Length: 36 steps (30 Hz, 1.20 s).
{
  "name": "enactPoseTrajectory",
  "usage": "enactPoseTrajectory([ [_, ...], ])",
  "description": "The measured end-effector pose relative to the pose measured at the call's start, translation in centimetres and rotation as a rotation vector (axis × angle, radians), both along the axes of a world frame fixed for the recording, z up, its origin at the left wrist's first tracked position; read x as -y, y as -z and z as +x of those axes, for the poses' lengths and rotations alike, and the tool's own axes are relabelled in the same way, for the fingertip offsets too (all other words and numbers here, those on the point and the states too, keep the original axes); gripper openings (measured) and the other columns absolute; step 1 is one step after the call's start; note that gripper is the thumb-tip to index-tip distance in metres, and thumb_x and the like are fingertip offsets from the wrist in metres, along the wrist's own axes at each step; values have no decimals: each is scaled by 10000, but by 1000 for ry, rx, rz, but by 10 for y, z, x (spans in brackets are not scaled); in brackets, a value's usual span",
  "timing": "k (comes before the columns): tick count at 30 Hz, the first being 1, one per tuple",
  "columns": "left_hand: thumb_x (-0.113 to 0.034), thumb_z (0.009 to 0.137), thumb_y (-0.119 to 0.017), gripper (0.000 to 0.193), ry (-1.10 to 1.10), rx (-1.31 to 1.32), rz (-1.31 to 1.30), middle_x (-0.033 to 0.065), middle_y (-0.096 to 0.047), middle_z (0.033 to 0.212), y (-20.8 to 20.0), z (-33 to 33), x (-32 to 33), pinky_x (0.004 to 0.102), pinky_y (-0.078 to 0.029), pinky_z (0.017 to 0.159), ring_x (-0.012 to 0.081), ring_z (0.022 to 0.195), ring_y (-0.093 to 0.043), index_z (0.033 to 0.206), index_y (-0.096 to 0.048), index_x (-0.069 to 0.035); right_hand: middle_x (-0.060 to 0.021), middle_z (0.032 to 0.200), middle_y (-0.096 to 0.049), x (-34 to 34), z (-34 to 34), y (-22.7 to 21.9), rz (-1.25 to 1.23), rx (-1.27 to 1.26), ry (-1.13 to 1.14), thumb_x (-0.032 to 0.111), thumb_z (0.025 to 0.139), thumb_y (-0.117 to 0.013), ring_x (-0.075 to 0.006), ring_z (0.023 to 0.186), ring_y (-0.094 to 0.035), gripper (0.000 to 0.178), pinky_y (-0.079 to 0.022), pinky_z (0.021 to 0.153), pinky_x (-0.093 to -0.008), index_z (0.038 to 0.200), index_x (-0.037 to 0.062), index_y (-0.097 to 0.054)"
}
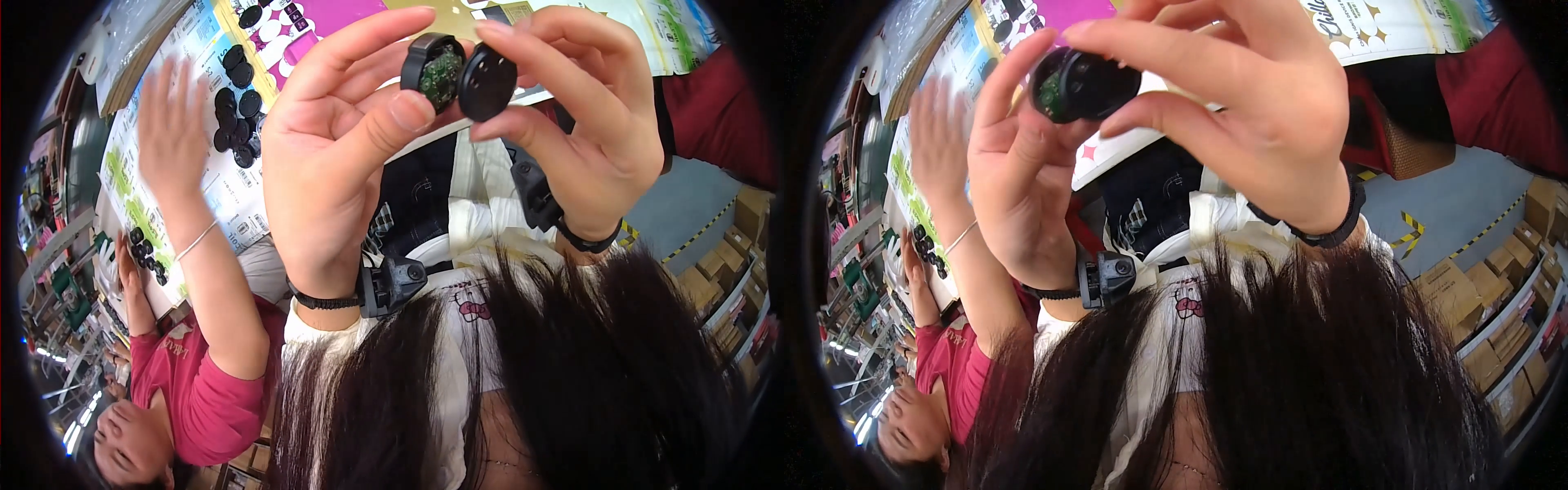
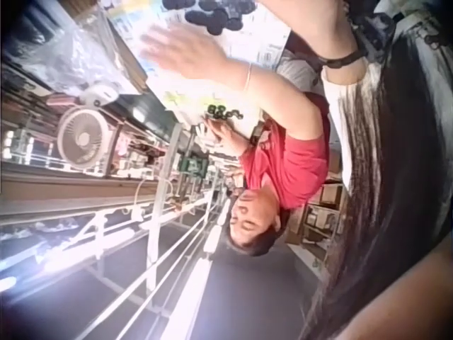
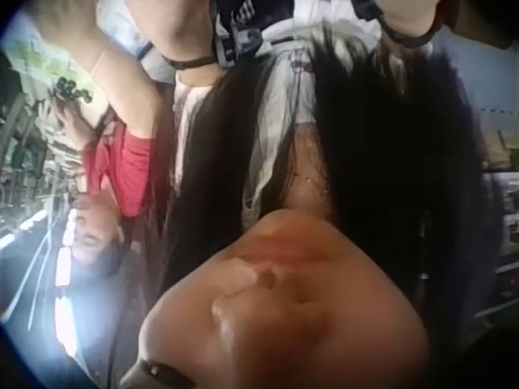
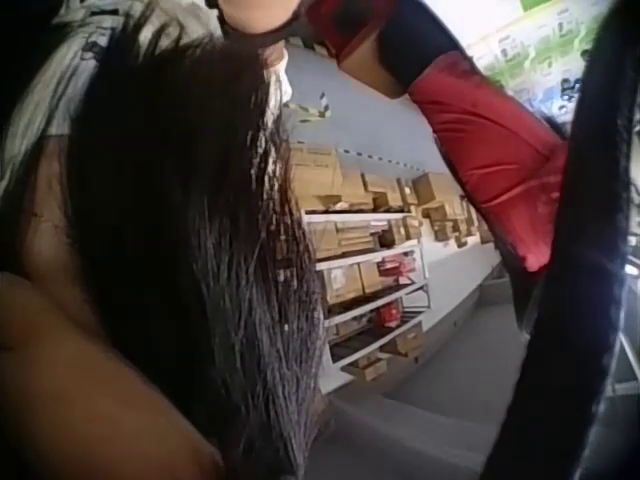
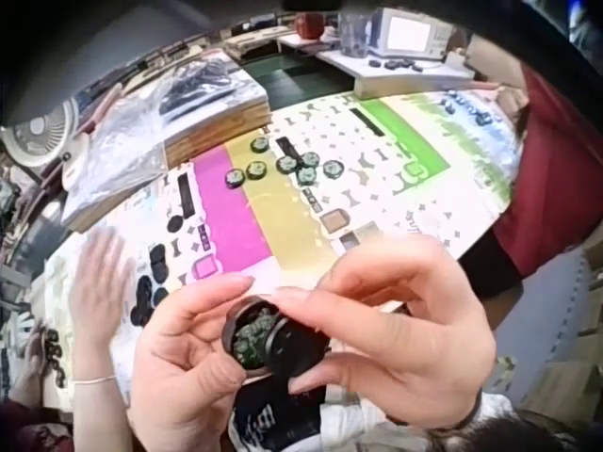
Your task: Picking up, inspecting, and assembling small black electronic or plastic components at a workstation.
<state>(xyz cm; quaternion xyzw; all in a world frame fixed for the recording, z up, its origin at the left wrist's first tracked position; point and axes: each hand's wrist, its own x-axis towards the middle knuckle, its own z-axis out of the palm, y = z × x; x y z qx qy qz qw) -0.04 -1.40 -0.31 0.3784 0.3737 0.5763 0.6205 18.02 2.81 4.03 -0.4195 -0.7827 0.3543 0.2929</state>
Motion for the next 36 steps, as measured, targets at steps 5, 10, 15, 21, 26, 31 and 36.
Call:
enactPoseTrajectory([
  [5, -236, 809, -530, 502, 126, 147, 68, 156, -487, 1089, 11, -2, -1, 307, -449, 818, 214, 999, -501, 1188, -348, 38, -72, 811, -527, 1, -3, 10, 73, -11, 5, 38, 630, -670, -136, 703, -533, 331, -436, 617, -205, 953, 16, -599],
  [10, -299, 786, -555, 561, 125, -44, 75, 151, -485, 1099, 1, 9, -1, 305, -440, 822, 211, 1005, -500, 1186, -353, 38, -77, 841, -523, 4, -3, 16, 164, -45, -1, 27, 609, -675, -142, 723, -532, 353, -440, 627, -210, 954, 21, -600],
  [15, -313, 799, -534, 556, 106, -42, 64, 156, -483, 1104, 0, 13, 4, 314, -432, 833, 219, 1003, -502, 1182, -352, 46, -82, 870, -519, 5, -9, 25, 253, -70, -4, 16, 588, -679, -147, 742, -530, 376, -444, 638, -214, 956, 26, -602],
  [21, -299, 813, -516, 529, 94, -44, 66, 166, -482, 1104, -4, 14, 4, 317, -439, 822, 227, 987, -512, 1167, -361, 62, -88, 906, -515, 5, -3, 33, 359, -113, -11, 3, 563, -685, -154, 766, -529, 403, -449, 650, -220, 957, 32, -603],
  [26, -194, 844, -476, 398, 28, -39, 40, 158, -498, 1077, 0, 20, 1, 300, -456, 790, 205, 951, -525, 1131, -400, 72, -93, 936, -511, -2, -8, 44, 451, -145, -18, -8, 542, -690, -159, 785, -527, 427, -453, 661, -224, 959, 37, -605],
  [31, 1, 807, -470, 240, -269, -184, 58, 136, -556, 946, -4, 39, 6, 247, -461, 718, 159, 826, -556, 1034, -474, 80, -110, 987, -513, -7, -18, 49, 547, -196, -74, 3, 557, -685, -182, 842, -531, 435, -447, 713, -249, 981, 31, -591],
  [36, 71, 778, -461, 175, -338, -392, 198, 103, -584, 840, 10, 34, 0, 212, -462, 637, 125, 722, -569, 942, -523, 61, -118, 992, -543, 6, -26, 63, -239, -532, -51, 74, 779, -552, -158, 881, -532, 300, -434, 754, -258, 1056, -35, -512],
])
